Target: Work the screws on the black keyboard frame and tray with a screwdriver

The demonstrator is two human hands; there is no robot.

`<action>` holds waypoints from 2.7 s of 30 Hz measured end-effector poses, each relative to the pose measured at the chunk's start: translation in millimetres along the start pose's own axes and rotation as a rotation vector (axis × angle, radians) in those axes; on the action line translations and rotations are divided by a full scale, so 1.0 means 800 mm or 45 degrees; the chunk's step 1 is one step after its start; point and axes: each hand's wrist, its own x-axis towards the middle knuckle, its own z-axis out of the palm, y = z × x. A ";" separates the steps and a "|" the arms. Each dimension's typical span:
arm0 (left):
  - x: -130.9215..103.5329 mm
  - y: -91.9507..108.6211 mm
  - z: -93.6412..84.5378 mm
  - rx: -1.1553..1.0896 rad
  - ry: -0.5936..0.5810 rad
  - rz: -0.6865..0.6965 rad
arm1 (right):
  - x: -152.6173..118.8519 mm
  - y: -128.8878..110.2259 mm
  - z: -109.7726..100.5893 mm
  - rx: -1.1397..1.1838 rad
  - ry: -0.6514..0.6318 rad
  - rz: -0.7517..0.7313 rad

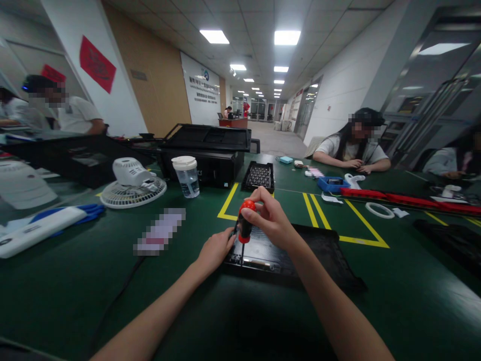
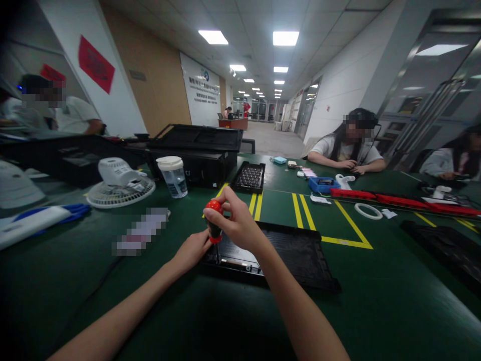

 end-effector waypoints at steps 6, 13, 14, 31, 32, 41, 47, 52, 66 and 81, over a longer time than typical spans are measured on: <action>0.001 -0.003 0.004 0.003 0.024 0.025 | 0.000 0.001 0.001 -0.159 0.068 -0.069; 0.001 0.001 0.000 0.014 -0.007 -0.010 | -0.001 -0.003 0.005 -0.269 0.114 -0.040; 0.001 0.002 0.000 0.015 -0.006 -0.014 | -0.002 -0.004 0.006 -0.278 0.116 -0.035; 0.000 0.001 0.000 0.013 0.026 0.030 | -0.002 -0.010 0.012 -0.427 0.180 -0.020; 0.001 0.001 0.001 0.016 0.027 0.032 | -0.002 -0.010 0.012 -0.432 0.182 -0.017; 0.001 0.002 0.000 0.046 -0.008 0.008 | 0.001 -0.009 0.016 -0.559 0.232 -0.032; 0.001 0.001 0.002 0.049 0.013 0.025 | 0.001 -0.006 0.020 -0.679 0.332 -0.086; 0.001 0.001 0.003 0.043 0.022 0.026 | 0.000 -0.003 0.023 -0.749 0.373 -0.110; 0.005 -0.004 0.008 0.050 0.038 0.056 | -0.002 -0.003 0.030 -0.958 0.518 -0.225; 0.004 -0.003 0.006 0.075 0.011 0.037 | -0.004 -0.002 0.040 -1.106 0.617 -0.280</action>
